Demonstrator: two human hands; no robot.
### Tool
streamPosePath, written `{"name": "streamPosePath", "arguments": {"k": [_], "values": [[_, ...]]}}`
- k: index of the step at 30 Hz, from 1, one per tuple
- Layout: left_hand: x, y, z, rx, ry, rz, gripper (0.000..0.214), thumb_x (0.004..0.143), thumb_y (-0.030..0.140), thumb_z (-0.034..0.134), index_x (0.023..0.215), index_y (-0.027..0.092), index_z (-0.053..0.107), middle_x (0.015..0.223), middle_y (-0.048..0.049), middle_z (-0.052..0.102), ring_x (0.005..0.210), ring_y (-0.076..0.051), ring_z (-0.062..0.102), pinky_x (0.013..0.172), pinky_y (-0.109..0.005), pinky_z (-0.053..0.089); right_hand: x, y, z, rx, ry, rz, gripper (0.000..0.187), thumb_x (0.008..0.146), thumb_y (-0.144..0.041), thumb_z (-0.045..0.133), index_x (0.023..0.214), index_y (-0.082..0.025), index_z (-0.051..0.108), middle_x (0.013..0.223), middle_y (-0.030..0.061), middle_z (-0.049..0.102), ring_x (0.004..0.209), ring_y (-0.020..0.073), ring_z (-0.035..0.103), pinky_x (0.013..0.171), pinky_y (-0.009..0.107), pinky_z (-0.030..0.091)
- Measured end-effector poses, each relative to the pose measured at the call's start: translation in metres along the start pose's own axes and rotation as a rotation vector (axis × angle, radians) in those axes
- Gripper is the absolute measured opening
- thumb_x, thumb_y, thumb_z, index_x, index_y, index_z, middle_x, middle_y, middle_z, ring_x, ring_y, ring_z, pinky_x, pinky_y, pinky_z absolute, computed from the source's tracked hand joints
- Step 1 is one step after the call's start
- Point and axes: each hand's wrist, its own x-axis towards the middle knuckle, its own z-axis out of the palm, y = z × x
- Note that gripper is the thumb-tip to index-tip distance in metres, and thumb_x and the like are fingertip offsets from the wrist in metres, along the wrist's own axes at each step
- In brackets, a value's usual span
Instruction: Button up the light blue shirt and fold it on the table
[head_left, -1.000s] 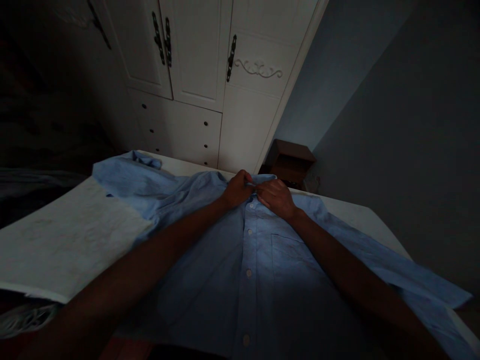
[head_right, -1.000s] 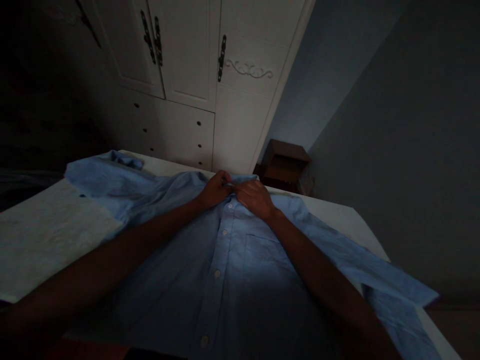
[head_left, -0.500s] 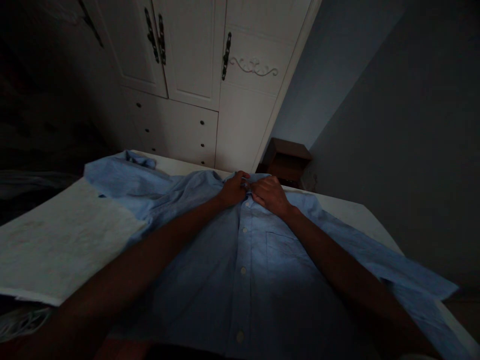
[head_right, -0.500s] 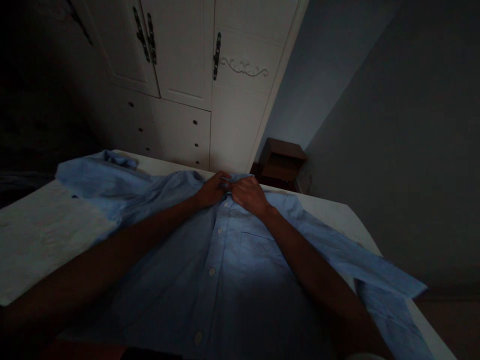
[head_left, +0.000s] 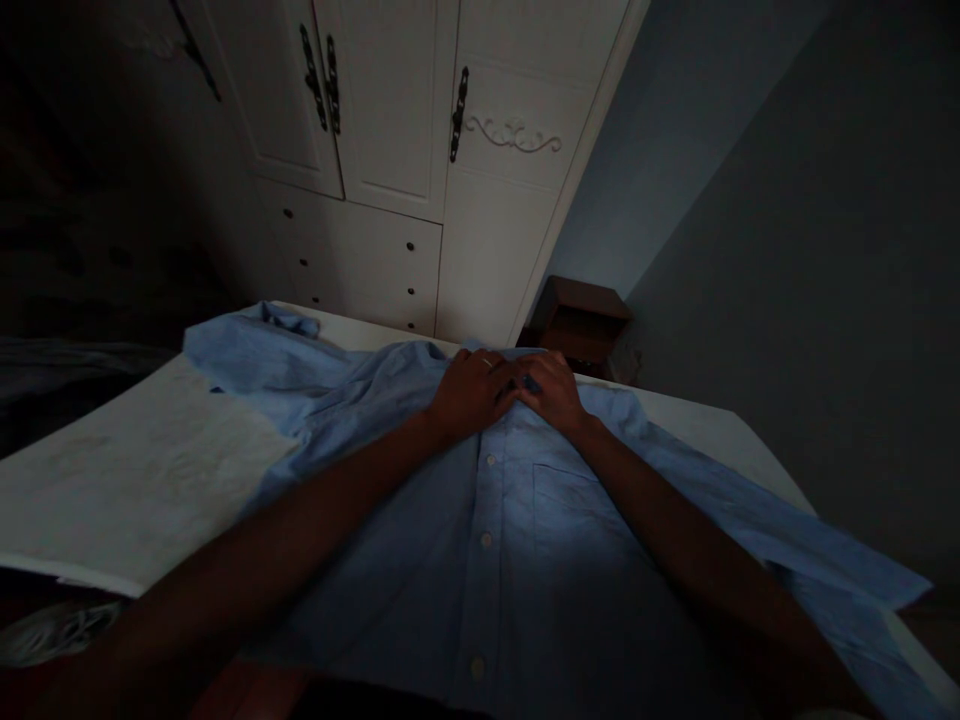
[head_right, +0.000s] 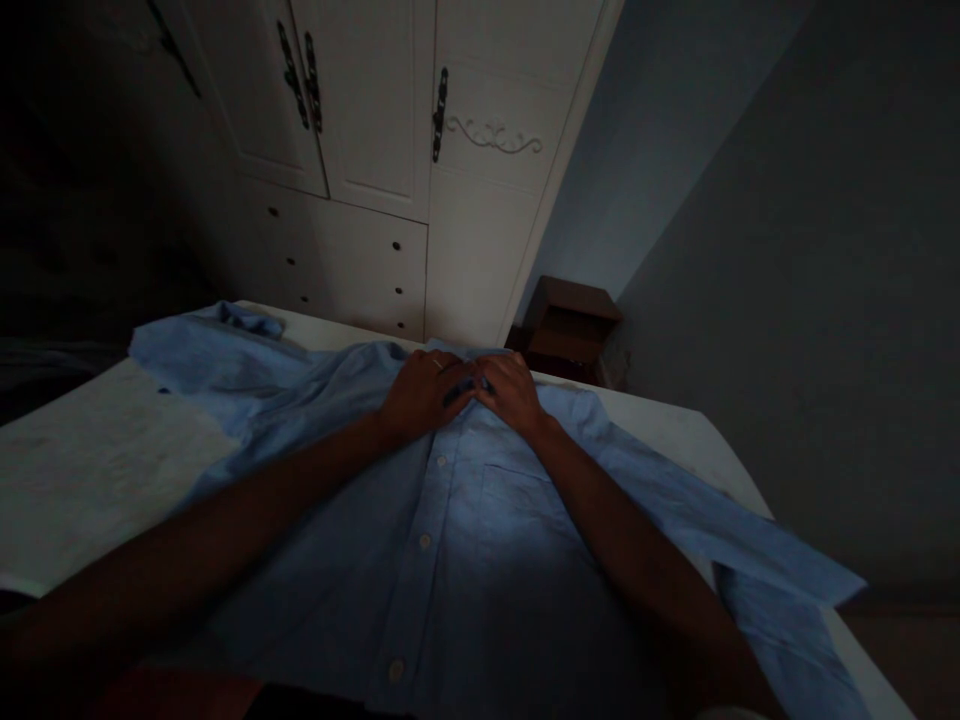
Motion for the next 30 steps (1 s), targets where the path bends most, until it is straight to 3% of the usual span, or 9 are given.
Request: {"name": "streamPosePath", "arguments": {"k": [4, 9, 14, 22, 30], "values": [[0.000, 0.005, 0.007, -0.127, -0.045, -0.175, 0.031, 0.092, 0.033, 0.054, 0.117, 0.017, 0.061, 0.105, -0.0088, 0.069, 0.096, -0.024, 0.062, 0.085, -0.038, 0.047, -0.001, -0.002, -0.001, 0.076, 0.010, 0.037, 0.014, 0.091, -0.031, 0.056, 0.079, -0.024, 0.056, 0.093, 0.0049, 0.071, 0.087, 0.0220, 0.065, 0.080, 0.038, 0.044], [0.000, 0.004, 0.009, -0.227, -0.030, -0.205, 0.031, 0.090, 0.017, 0.054, 0.121, 0.018, 0.060, 0.112, -0.0065, 0.070, 0.100, -0.022, 0.062, 0.092, -0.036, 0.047, -0.002, -0.005, -0.001, 0.192, 0.095, 0.148, 0.004, 0.089, -0.027, 0.058, 0.086, -0.025, 0.059, 0.091, 0.0025, 0.072, 0.086, 0.0213, 0.066, 0.082, 0.040, 0.047], [-0.001, 0.003, 0.014, -0.235, -0.009, -0.256, 0.030, 0.088, 0.028, 0.061, 0.117, 0.018, 0.062, 0.110, -0.0067, 0.069, 0.102, -0.023, 0.061, 0.094, -0.036, 0.047, -0.003, -0.008, 0.000, 0.268, 0.082, 0.268, 0.008, 0.087, -0.030, 0.062, 0.093, -0.026, 0.063, 0.093, 0.0025, 0.072, 0.089, 0.0222, 0.066, 0.082, 0.040, 0.050], [0.000, 0.004, 0.015, -0.161, -0.031, -0.336, 0.031, 0.091, 0.031, 0.056, 0.119, 0.022, 0.065, 0.108, -0.0082, 0.065, 0.100, -0.021, 0.060, 0.088, -0.031, 0.049, -0.003, -0.008, 0.001, 0.223, 0.041, 0.186, 0.010, 0.090, -0.033, 0.060, 0.096, -0.026, 0.064, 0.092, 0.0030, 0.073, 0.086, 0.0228, 0.066, 0.083, 0.042, 0.048], [0.003, -0.003, 0.018, -0.284, -0.048, -0.427, 0.025, 0.088, 0.031, 0.060, 0.109, 0.025, 0.072, 0.103, -0.0055, 0.069, 0.091, -0.018, 0.064, 0.087, -0.029, 0.050, -0.005, -0.007, 0.003, 0.170, 0.007, 0.150, 0.017, 0.093, -0.037, 0.056, 0.103, -0.026, 0.065, 0.094, 0.0045, 0.073, 0.087, 0.0230, 0.066, 0.082, 0.042, 0.048]]}}
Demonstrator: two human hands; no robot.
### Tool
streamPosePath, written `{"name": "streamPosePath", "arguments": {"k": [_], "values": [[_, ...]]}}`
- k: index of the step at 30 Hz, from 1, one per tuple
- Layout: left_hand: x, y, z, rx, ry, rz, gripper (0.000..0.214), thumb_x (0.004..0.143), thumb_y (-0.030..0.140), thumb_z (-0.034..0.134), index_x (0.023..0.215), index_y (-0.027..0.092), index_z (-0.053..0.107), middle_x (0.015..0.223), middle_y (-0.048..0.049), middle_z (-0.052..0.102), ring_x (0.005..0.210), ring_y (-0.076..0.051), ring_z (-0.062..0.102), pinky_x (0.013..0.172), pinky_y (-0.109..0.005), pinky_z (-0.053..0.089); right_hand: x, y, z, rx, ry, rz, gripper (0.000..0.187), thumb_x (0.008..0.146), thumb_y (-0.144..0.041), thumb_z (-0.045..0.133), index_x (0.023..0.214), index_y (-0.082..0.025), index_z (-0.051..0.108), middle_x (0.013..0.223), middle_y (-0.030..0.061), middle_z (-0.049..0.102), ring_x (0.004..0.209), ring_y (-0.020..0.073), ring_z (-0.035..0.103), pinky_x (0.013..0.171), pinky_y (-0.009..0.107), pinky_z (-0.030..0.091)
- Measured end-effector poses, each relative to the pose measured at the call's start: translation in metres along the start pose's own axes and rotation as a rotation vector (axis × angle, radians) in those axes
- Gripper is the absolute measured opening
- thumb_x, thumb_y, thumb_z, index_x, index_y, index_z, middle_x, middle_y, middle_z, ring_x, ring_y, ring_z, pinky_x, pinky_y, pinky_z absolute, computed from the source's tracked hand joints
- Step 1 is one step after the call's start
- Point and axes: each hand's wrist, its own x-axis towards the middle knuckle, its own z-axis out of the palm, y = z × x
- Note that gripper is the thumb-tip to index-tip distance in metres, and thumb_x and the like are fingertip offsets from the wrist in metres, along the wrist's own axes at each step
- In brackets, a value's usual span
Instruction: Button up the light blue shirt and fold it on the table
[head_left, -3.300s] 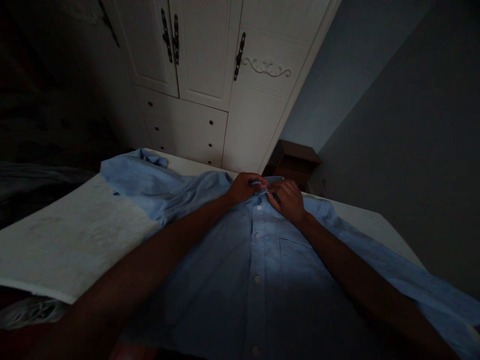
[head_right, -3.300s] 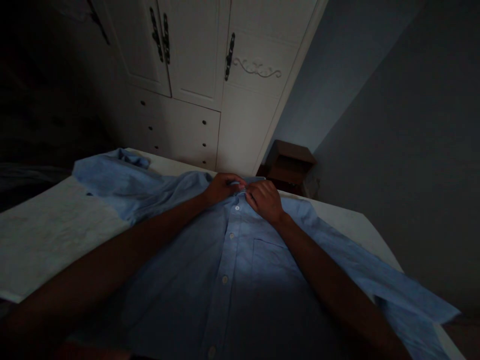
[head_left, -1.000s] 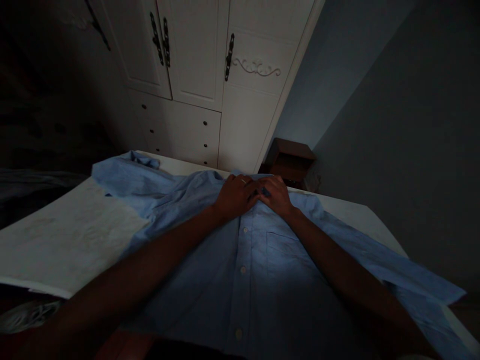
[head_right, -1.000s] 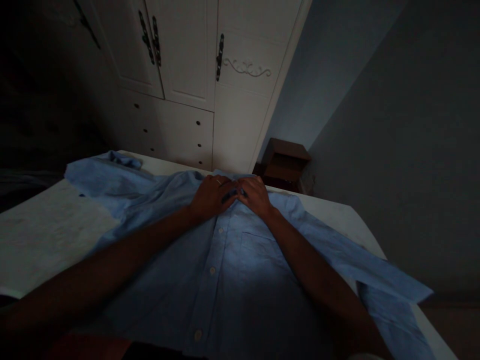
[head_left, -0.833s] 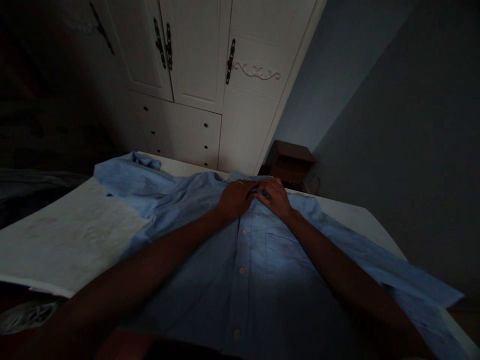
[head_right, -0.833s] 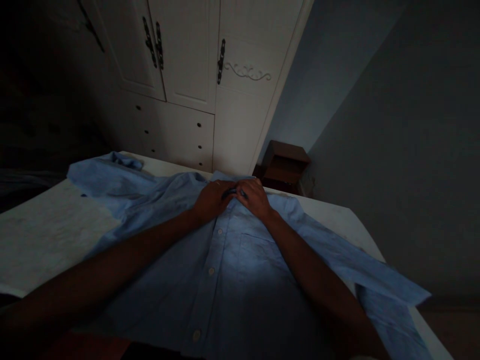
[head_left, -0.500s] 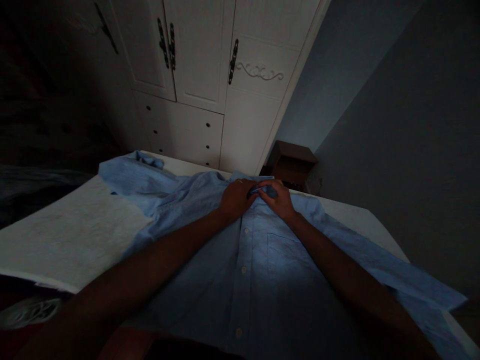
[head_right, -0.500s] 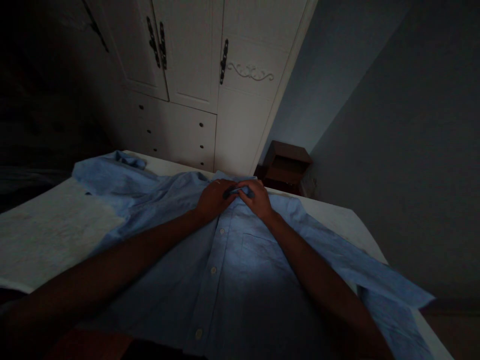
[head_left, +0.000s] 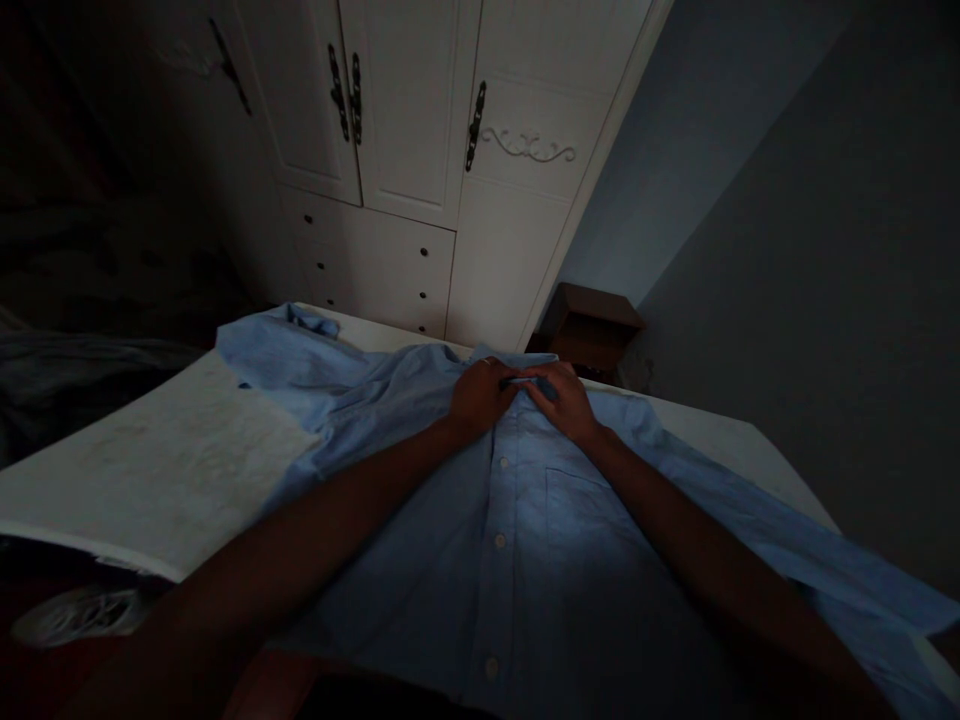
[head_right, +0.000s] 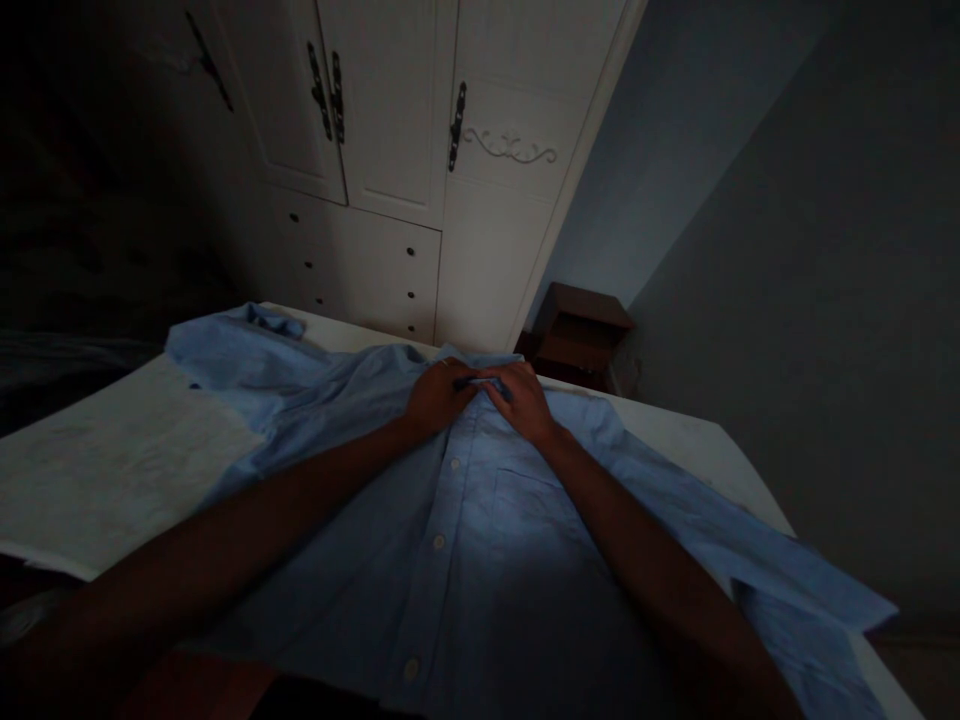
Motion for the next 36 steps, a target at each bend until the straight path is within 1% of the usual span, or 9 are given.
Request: {"name": "streamPosePath", "arguments": {"k": [4, 8, 10, 17, 20, 24, 28, 32, 36], "values": [[0.002, -0.002, 0.003, -0.075, 0.024, -0.023, 0.024, 0.086, 0.032, 0.063, 0.104, 0.021, 0.075, 0.100, -0.0070, 0.071, 0.090, -0.020, 0.065, 0.087, -0.033, 0.051, 0.002, -0.001, -0.001, 0.006, 0.000, -0.019, 0.017, 0.093, -0.037, 0.056, 0.101, -0.026, 0.067, 0.093, 0.0041, 0.073, 0.086, 0.0232, 0.066, 0.082, 0.042, 0.048], [0.004, -0.003, 0.006, -0.166, 0.026, -0.143, 0.022, 0.083, 0.031, 0.067, 0.099, 0.020, 0.076, 0.094, -0.0062, 0.074, 0.083, -0.019, 0.066, 0.080, -0.031, 0.052, 0.003, -0.004, 0.000, -0.016, 0.020, 0.012, 0.018, 0.093, -0.039, 0.056, 0.098, -0.026, 0.068, 0.092, 0.0039, 0.074, 0.086, 0.0236, 0.067, 0.083, 0.043, 0.049], [0.005, -0.004, 0.007, -0.174, 0.020, -0.168, 0.021, 0.082, 0.032, 0.067, 0.096, 0.019, 0.077, 0.092, -0.0058, 0.074, 0.082, -0.019, 0.066, 0.079, -0.030, 0.051, 0.003, -0.005, 0.001, -0.020, 0.040, 0.027, 0.019, 0.093, -0.039, 0.056, 0.096, -0.026, 0.068, 0.091, 0.0039, 0.074, 0.085, 0.0235, 0.067, 0.082, 0.043, 0.049], [0.007, -0.011, 0.008, -0.197, 0.001, -0.076, 0.019, 0.084, 0.028, 0.063, 0.094, 0.020, 0.077, 0.091, -0.0031, 0.072, 0.081, -0.016, 0.064, 0.080, -0.027, 0.050, 0.003, -0.002, 0.002, -0.027, 0.065, 0.060, 0.020, 0.092, -0.043, 0.057, 0.094, -0.026, 0.067, 0.092, 0.0034, 0.074, 0.087, 0.0238, 0.066, 0.082, 0.042, 0.048], [0.008, -0.013, 0.008, -0.218, -0.006, -0.062, 0.019, 0.084, 0.027, 0.063, 0.094, 0.020, 0.077, 0.089, -0.0036, 0.072, 0.083, -0.016, 0.065, 0.081, -0.027, 0.049, 0.002, -0.001, 0.002, -0.038, 0.080, 0.043, 0.017, 0.091, -0.040, 0.059, 0.095, -0.026, 0.067, 0.092, 0.0029, 0.074, 0.087, 0.0232, 0.065, 0.085, 0.042, 0.046], [0.009, -0.013, 0.008, -0.216, -0.016, -0.060, 0.019, 0.084, 0.026, 0.063, 0.095, 0.020, 0.077, 0.090, -0.0037, 0.072, 0.086, -0.016, 0.065, 0.082, -0.027, 0.050, 0.002, -0.001, 0.001, -0.050, 0.047, 0.078, 0.016, 0.088, -0.036, 0.063, 0.099, -0.025, 0.065, 0.095, 0.0038, 0.073, 0.091, 0.0242, 0.065, 0.090, 0.044, 0.043], [0.008, -0.013, 0.008, -0.200, -0.023, -0.044, 0.020, 0.084, 0.028, 0.063, 0.097, 0.022, 0.077, 0.091, -0.0035, 0.072, 0.088, -0.016, 0.065, 0.084, -0.028, 0.050, 0.002, 0.000, 0.002, 0.008, 0.041, 0.111, 0.016, 0.084, -0.029, 0.065, 0.099, -0.024, 0.064, 0.096, 0.0040, 0.073, 0.093, 0.0250, 0.066, 0.090, 0.045, 0.042], [0.008, -0.014, 0.008, -0.202, -0.028, -0.020, 0.018, 0.084, 0.025, 0.063, 0.093, 0.021, 0.077, 0.090, -0.0031, 0.072, 0.088, -0.017, 0.065, 0.084, -0.028, 0.050, 0.001, 0.003, 0.003, 0.106, 0.027, 0.169, 0.020, 0.082, -0.029, 0.064, 0.102, -0.024, 0.063, 0.094, 0.0030, 0.075, 0.093, 0.0249, 0.067, 0.090, 0.045, 0.042], [0.007, -0.014, 0.007, -0.219, 0.000, 0.016, 0.017, 0.082, 0.020, 0.064, 0.092, 0.021, 0.078, 0.088, -0.0031, 0.072, 0.087, -0.016, 0.065, 0.086, -0.028, 0.050, 0.002, 0.001, 0.000, 0.095, 0.052, 0.149, 0.016, 0.083, -0.031, 0.065, 0.098, -0.025, 0.065, 0.092, 0.0027, 0.074, 0.090, 0.0241, 0.067, 0.087, 0.043, 0.044]]}}
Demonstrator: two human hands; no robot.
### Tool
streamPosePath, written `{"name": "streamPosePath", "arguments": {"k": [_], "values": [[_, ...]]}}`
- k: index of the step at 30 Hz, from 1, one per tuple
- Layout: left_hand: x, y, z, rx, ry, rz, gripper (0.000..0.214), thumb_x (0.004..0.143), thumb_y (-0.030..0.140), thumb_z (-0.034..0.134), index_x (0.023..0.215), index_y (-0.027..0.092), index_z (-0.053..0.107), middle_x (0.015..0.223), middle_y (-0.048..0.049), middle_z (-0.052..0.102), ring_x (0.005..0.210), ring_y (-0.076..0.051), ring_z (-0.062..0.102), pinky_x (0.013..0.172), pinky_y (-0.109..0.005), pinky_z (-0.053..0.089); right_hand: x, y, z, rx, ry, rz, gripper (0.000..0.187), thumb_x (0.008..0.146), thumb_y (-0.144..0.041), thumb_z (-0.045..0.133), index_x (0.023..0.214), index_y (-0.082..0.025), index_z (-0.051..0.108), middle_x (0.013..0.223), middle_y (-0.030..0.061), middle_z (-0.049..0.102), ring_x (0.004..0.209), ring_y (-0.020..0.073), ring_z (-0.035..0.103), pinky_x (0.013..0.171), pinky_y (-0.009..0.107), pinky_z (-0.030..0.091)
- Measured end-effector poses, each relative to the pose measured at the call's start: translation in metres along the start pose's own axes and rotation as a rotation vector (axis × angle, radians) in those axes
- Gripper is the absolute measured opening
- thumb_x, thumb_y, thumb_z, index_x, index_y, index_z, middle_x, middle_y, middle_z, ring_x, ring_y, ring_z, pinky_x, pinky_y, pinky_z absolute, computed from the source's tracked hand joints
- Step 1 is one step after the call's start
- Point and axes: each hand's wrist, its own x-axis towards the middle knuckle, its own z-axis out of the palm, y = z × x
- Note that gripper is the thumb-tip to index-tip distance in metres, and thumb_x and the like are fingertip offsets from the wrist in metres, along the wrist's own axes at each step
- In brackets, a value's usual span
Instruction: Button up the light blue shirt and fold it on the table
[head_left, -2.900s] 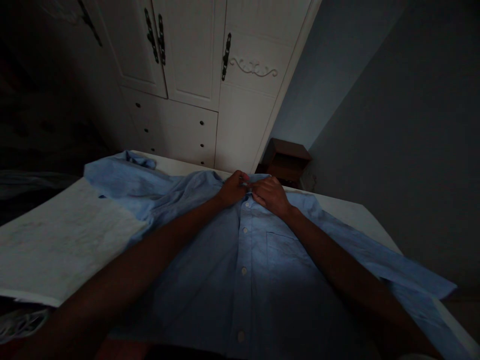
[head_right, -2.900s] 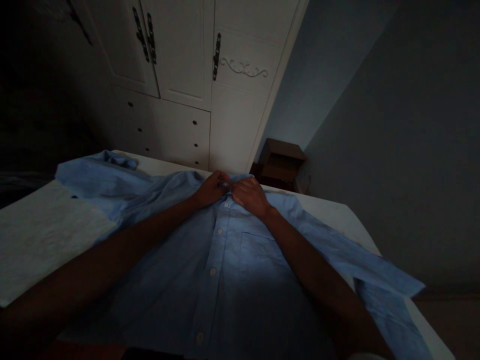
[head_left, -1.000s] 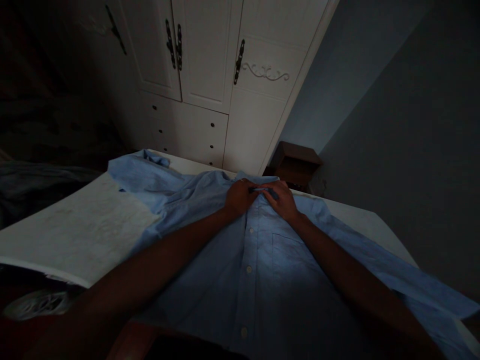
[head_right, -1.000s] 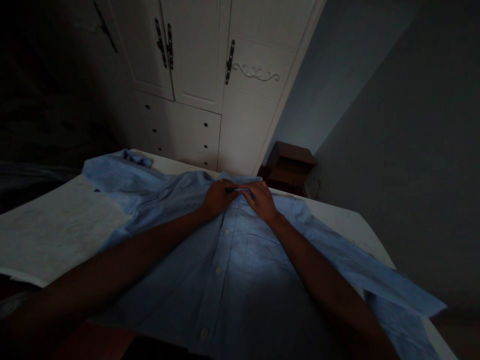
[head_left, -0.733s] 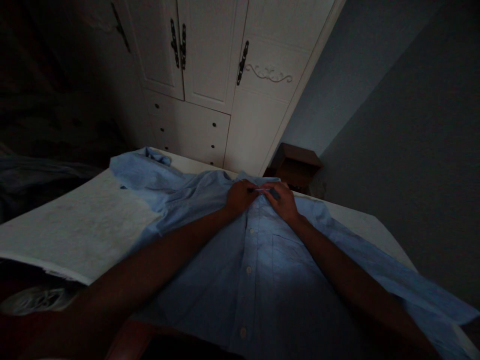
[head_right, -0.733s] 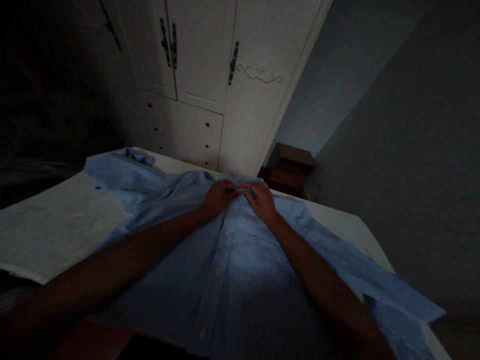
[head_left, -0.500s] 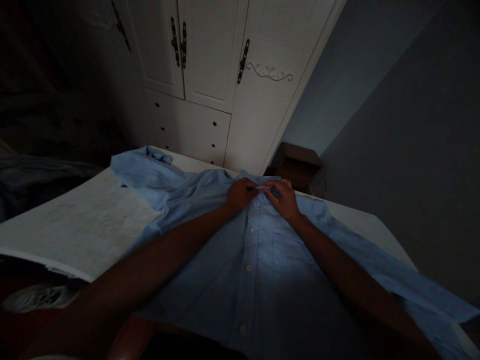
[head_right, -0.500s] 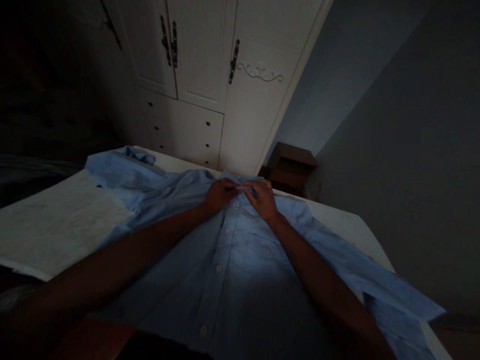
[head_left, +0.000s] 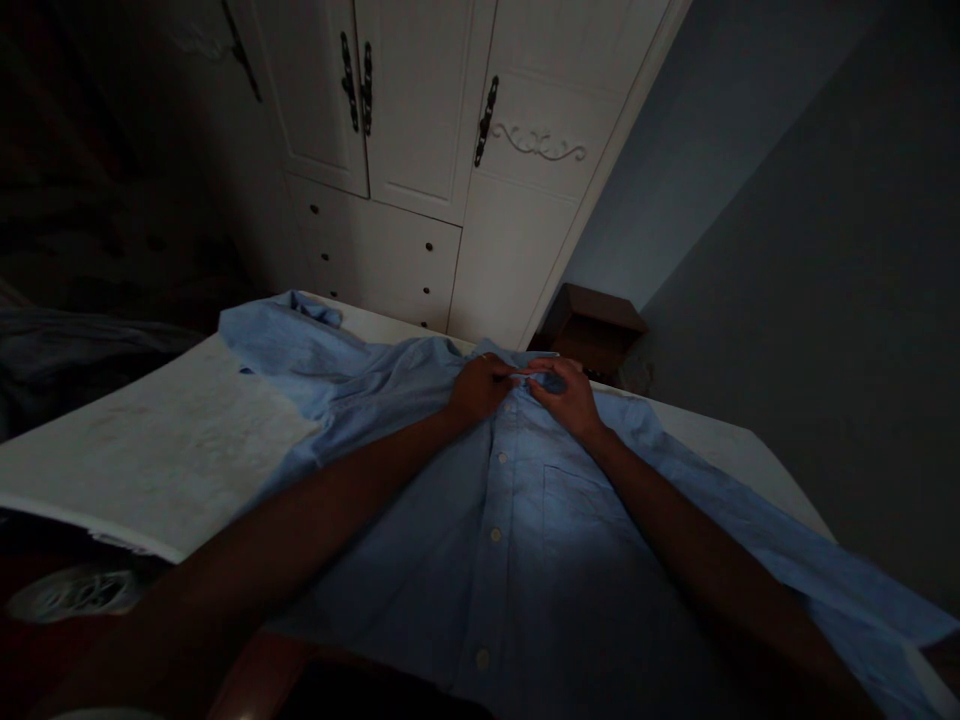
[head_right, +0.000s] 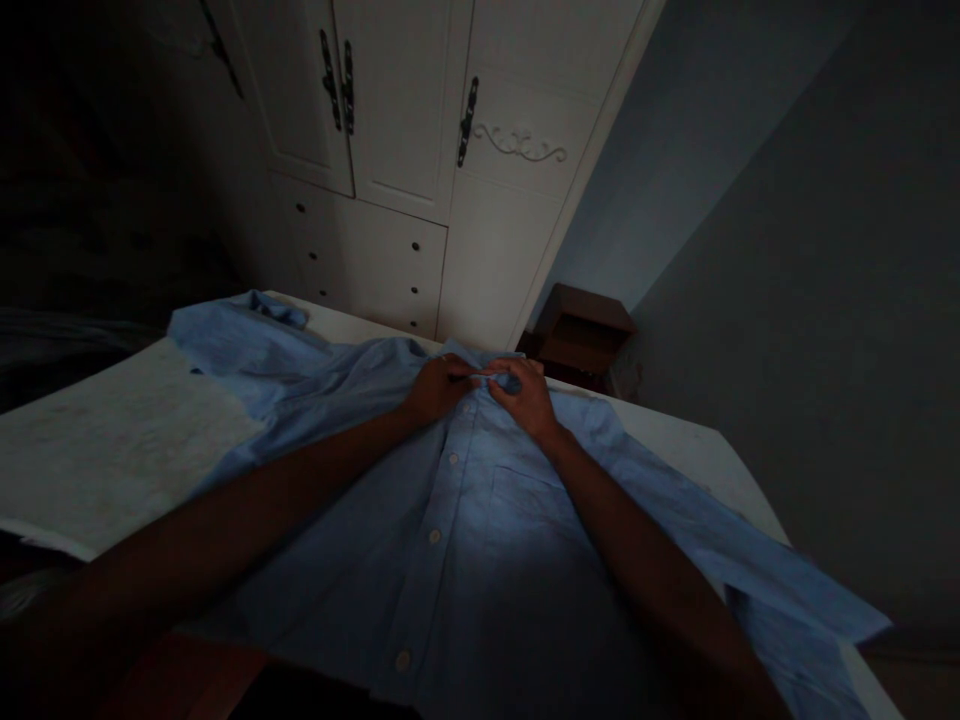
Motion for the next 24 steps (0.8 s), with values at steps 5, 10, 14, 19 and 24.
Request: {"name": "streamPosePath", "arguments": {"k": [5, 10, 14, 19, 24], "values": [[-0.005, 0.003, -0.002, 0.037, 0.038, 0.062, 0.019, 0.085, 0.018, 0.061, 0.095, 0.023, 0.077, 0.095, -0.0044, 0.071, 0.087, -0.016, 0.064, 0.087, -0.031, 0.051, 0.000, -0.008, -0.006, -0.099, 0.018, -0.126, 0.010, 0.086, -0.031, 0.064, 0.094, -0.027, 0.067, 0.090, 0.0022, 0.073, 0.087, 0.0233, 0.065, 0.087, 0.043, 0.043], [-0.009, 0.009, -0.006, 0.128, 0.073, 0.128, 0.019, 0.086, 0.019, 0.061, 0.098, 0.023, 0.075, 0.097, -0.0049, 0.070, 0.091, -0.018, 0.063, 0.088, -0.034, 0.050, -0.001, -0.009, -0.009, -0.122, 0.021, -0.133, 0.012, 0.088, -0.030, 0.060, 0.096, -0.028, 0.068, 0.090, 0.0024, 0.072, 0.088, 0.0235, 0.064, 0.089, 0.044, 0.043], [-0.010, 0.014, -0.008, 0.194, 0.059, 0.152, 0.017, 0.086, 0.023, 0.062, 0.098, 0.020, 0.073, 0.097, -0.0058, 0.070, 0.093, -0.019, 0.063, 0.089, -0.035, 0.050, -0.001, -0.011, -0.009, -0.116, 0.035, -0.128, 0.013, 0.088, -0.029, 0.060, 0.098, -0.029, 0.068, 0.090, 0.0022, 0.072, 0.087, 0.0231, 0.064, 0.087, 0.044, 0.044], [-0.011, 0.012, -0.009, 0.288, 0.048, 0.216, 0.018, 0.087, 0.029, 0.062, 0.100, 0.021, 0.073, 0.099, -0.0060, 0.071, 0.094, -0.021, 0.062, 0.087, -0.036, 0.048, -0.001, -0.013, -0.007, -0.124, 0.059, -0.152, 0.011, 0.087, -0.027, 0.061, 0.096, -0.028, 0.066, 0.090, 0.0026, 0.072, 0.087, 0.0234, 0.065, 0.084, 0.043, 0.047], [-0.012, 0.011, -0.010, 0.339, 0.053, 0.247, 0.018, 0.089, 0.028, 0.060, 0.101, 0.022, 0.073, 0.099, -0.0051, 0.072, 0.093, -0.022, 0.062, 0.084, -0.037, 0.047, 0.000, -0.012, -0.004, -0.082, 0.059, -0.112, 0.016, 0.086, -0.026, 0.061, 0.102, -0.027, 0.063, 0.091, 0.0022, 0.073, 0.089, 0.0241, 0.065, 0.084, 0.043, 0.047]]}}
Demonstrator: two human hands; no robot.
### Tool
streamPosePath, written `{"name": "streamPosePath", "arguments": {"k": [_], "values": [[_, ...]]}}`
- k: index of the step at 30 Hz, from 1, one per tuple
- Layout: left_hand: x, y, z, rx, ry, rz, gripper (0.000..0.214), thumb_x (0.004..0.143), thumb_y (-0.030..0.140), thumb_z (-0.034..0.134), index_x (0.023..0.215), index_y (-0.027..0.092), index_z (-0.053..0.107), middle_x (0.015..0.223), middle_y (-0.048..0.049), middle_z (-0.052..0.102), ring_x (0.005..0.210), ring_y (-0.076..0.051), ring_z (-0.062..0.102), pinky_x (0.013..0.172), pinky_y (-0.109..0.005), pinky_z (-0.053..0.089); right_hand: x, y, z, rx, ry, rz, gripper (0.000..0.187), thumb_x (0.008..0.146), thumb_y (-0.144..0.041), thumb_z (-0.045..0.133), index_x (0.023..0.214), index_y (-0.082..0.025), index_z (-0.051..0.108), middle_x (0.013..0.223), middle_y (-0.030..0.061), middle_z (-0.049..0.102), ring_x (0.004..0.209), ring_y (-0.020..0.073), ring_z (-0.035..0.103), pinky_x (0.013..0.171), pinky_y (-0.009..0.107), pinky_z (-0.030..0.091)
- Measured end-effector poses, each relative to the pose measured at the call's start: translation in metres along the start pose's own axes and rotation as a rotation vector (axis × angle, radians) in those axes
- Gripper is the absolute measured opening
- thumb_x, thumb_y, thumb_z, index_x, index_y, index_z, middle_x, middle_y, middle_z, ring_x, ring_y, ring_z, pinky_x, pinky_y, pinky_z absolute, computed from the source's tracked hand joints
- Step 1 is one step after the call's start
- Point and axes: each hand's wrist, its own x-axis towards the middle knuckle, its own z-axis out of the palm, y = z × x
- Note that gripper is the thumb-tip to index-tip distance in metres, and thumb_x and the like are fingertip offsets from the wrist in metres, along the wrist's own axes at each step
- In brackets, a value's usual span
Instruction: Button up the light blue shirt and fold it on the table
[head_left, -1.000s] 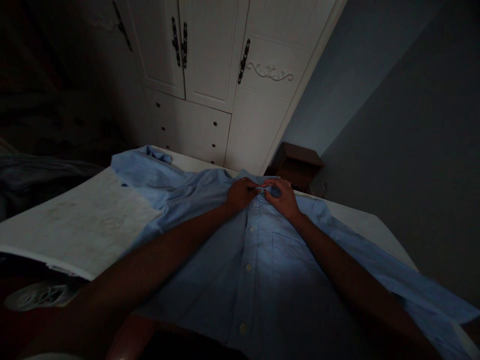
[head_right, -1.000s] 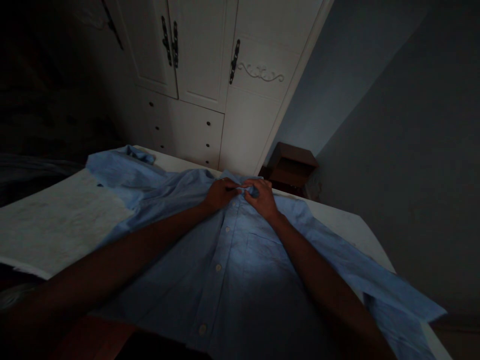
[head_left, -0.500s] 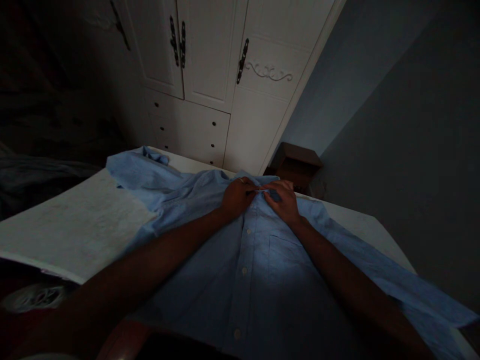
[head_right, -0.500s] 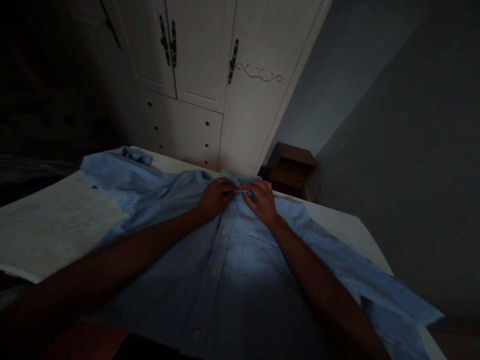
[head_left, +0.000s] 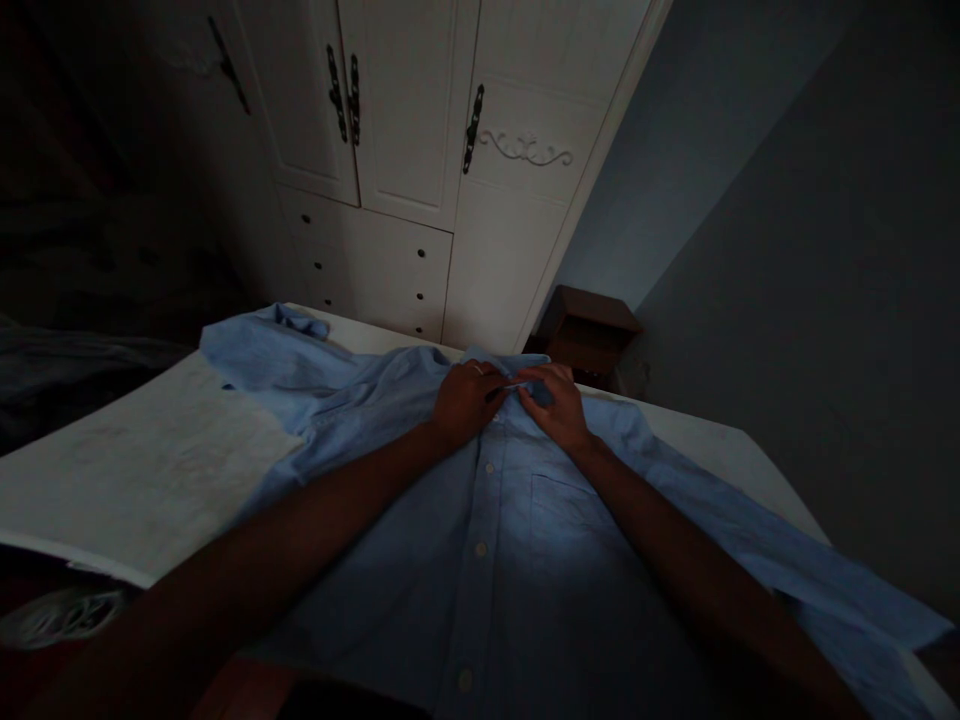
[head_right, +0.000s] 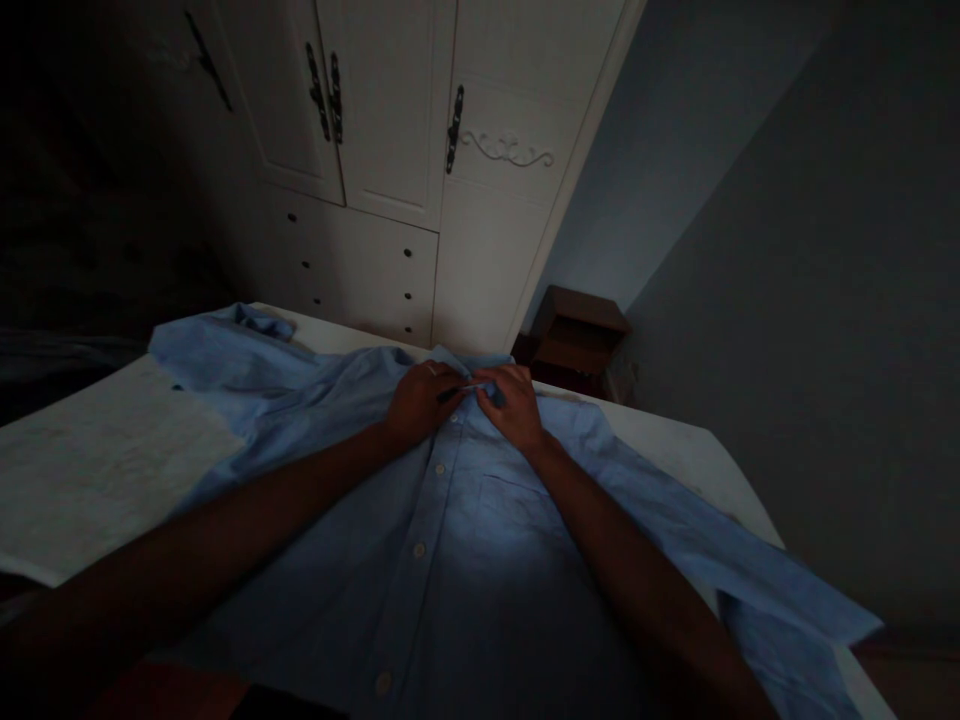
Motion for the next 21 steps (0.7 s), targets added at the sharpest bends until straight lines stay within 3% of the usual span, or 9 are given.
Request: {"name": "streamPosePath", "arguments": {"k": [11, 17, 19, 21], "values": [[0.000, -0.002, 0.000, -0.048, 0.025, 0.015, 0.018, 0.089, 0.029, 0.060, 0.094, 0.021, 0.074, 0.099, -0.0058, 0.073, 0.094, -0.022, 0.063, 0.087, -0.038, 0.047, 0.000, 0.001, 0.003, 0.077, -0.074, 0.055, 0.030, 0.086, -0.023, 0.057, 0.115, -0.026, 0.059, 0.093, 0.0033, 0.071, 0.095, 0.0254, 0.061, 0.091, 0.044, 0.042], [0.005, -0.017, 0.005, -0.368, 0.050, -0.222, 0.013, 0.081, 0.028, 0.067, 0.084, 0.018, 0.074, 0.088, -0.0053, 0.073, 0.084, -0.019, 0.067, 0.081, -0.032, 0.052, 0.004, -0.006, -0.008, 0.052, -0.081, 0.007, 0.030, 0.088, -0.028, 0.056, 0.116, -0.023, 0.062, 0.114, 0.0088, 0.066, 0.108, 0.0257, 0.056, 0.093, 0.044, 0.041], [0.006, -0.020, 0.005, -0.442, 0.055, -0.275, 0.012, 0.079, 0.028, 0.068, 0.081, 0.018, 0.073, 0.085, -0.0038, 0.073, 0.082, -0.018, 0.068, 0.080, -0.032, 0.053, 0.006, -0.014, -0.012, 0.003, -0.148, -0.052, 0.024, 0.089, -0.029, 0.053, 0.108, -0.023, 0.067, 0.110, 0.0085, 0.067, 0.104, 0.0246, 0.058, 0.090, 0.042, 0.042], [0.007, -0.021, 0.005, -0.489, 0.055, -0.309, 0.011, 0.077, 0.028, 0.068, 0.079, 0.019, 0.073, 0.084, -0.0025, 0.073, 0.080, -0.018, 0.068, 0.080, -0.032, 0.053, 0.009, -0.024, -0.015, -0.045, -0.308, -0.099, 0.022, 0.091, -0.030, 0.051, 0.098, -0.023, 0.071, 0.099, 0.0072, 0.071, 0.094, 0.0223, 0.062, 0.084, 0.037, 0.044]]}}
